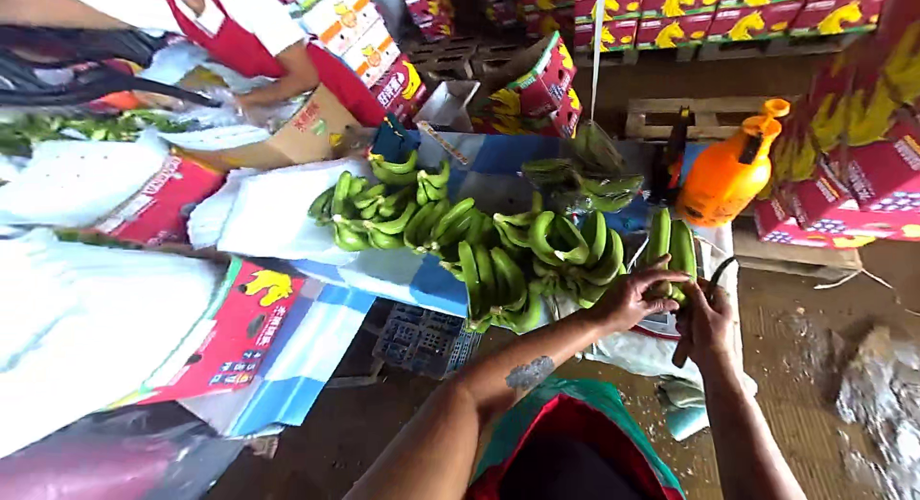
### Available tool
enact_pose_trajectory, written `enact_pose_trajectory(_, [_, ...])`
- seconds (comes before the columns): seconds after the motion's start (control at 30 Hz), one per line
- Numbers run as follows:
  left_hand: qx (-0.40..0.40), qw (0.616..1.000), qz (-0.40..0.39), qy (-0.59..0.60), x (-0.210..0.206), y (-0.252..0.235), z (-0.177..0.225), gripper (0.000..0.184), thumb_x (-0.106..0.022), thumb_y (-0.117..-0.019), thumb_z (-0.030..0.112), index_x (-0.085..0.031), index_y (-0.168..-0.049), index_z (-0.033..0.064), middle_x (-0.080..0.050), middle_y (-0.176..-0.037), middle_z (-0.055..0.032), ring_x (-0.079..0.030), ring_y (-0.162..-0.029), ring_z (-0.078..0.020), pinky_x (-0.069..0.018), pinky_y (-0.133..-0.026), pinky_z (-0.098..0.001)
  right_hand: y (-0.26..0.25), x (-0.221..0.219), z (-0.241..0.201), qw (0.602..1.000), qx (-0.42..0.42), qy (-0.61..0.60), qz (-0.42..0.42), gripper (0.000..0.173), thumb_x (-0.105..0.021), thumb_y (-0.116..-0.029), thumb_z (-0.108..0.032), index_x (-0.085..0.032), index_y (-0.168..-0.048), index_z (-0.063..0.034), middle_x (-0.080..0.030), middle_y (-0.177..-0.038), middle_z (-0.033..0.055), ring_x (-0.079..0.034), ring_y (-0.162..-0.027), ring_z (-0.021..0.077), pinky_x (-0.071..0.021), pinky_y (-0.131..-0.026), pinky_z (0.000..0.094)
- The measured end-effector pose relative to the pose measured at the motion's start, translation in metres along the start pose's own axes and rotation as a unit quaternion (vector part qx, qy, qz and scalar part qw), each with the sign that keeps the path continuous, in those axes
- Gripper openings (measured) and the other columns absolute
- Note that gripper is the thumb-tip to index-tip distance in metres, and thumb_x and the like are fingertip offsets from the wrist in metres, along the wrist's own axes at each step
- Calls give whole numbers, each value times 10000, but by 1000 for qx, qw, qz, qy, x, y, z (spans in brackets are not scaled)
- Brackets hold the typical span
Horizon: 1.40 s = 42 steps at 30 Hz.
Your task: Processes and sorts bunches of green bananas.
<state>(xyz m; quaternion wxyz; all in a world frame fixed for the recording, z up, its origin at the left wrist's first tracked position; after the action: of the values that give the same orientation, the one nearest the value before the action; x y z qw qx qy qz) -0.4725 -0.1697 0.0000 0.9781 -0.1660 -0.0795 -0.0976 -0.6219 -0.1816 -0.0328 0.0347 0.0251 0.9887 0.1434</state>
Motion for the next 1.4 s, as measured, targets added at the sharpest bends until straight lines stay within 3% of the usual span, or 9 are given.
enact_pose_trajectory(0.2, [-74, 987, 98, -101, 67, -9, 66, 319, -764, -861, 1, -708, -1164, -83, -686, -1278, -209, -619, -1276, -293, -483, -1118, -434, 19, -81, -70, 988, 113, -16, -100, 305, -392, -1116, -288, -497, -1326, -94, -619, -881, -66, -562, -609, -12, -511, -542, 181])
enact_pose_trajectory(0.47, [106, 979, 159, 71, 276, -22, 87, 189, -599, -962, 4, -654, -1137, -40, -724, -1107, -120, -690, -1048, -199, -563, -972, -406, 18, -164, -93, 954, 112, -101, -258, 385, -355, -1108, -259, -507, -1429, -111, -614, -738, -34, -469, -463, 23, -396, -395, 176])
enact_pose_trajectory(0.6, [138, 983, 109, -46, 375, -37, 43, 251, -649, -923, -32, -622, -1170, -72, -714, -1088, -122, -684, -1023, -174, -557, -967, -372, 23, -176, -78, 970, 117, -26, -210, 342, -416, -1081, -204, -566, -1362, -79, -596, -718, -51, -448, -448, 12, -390, -390, 170])
enact_pose_trajectory(0.8, [185, 969, 13, -160, 472, -28, -101, 319, -683, -892, -51, -626, -1202, -99, -690, -1213, -200, -641, -1198, -262, -493, -1077, -416, 40, -192, -49, 967, 124, 179, -131, 285, -534, -1023, -89, -627, -1285, -30, -664, -817, -14, -491, -491, 17, -430, -429, 191])
enact_pose_trajectory(1.0, [180, 958, -75, -210, 495, 28, -157, 284, -662, -872, -111, -652, -1154, -79, -672, -1292, -186, -563, -1336, -289, -405, -1179, -447, 76, -193, -6, 949, 134, 268, -100, 261, -595, -991, -101, -675, -1227, -24, -674, -807, -2, -543, -572, 20, -479, -526, 208])
enact_pose_trajectory(1.1, [197, 940, -75, -266, 498, 31, -145, 549, -707, -862, -77, -545, -1383, -21, -557, -1445, -213, -511, -1373, -347, -405, -1153, -525, 95, -200, 42, 931, 128, 316, -130, 253, -717, -900, -121, -739, -1148, -75, -677, -891, 39, -587, -665, 97, -532, -612, 292])
enact_pose_trajectory(1.17, [160, 929, -42, -332, 491, 35, -119, 721, -719, -883, -14, -401, -1530, 15, -381, -1592, -228, -343, -1495, -373, -309, -1219, -539, 104, -209, 67, 927, 97, 323, -163, 341, -820, -830, -143, -764, -1167, -135, -666, -912, 43, -589, -694, 124, -533, -625, 323])
enact_pose_trajectory(1.3, [-47, 931, 19, -361, 414, 104, -46, 513, -590, -1014, 335, -536, -1393, -7, -469, -1545, -202, -300, -1524, -367, -232, -1261, -546, 111, -225, 90, 918, 108, 318, -210, 499, -870, -782, -189, -740, -1262, -230, -639, -951, 48, -602, -725, 142, -551, -647, 359])
enact_pose_trajectory(1.4, [-73, 955, -53, -283, 328, 189, -49, 532, -536, -1005, 589, -604, -1340, 182, -566, -1477, -50, -361, -1505, -249, -190, -1270, -552, 105, -233, 93, 909, 153, 331, -204, 323, -836, -830, -240, -780, -1138, -161, -672, -927, 76, -657, -739, 188, -581, -654, 420])
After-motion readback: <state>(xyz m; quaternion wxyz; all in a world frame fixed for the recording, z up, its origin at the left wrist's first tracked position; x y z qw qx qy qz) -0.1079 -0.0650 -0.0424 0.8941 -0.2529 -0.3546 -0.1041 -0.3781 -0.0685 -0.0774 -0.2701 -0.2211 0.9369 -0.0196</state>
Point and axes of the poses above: each hand's wrist, its own y-axis away from the middle knuckle, its own x-axis out of the back of the hand, z = x × y, the point moved 4 cm from there along -y, towards the middle knuckle
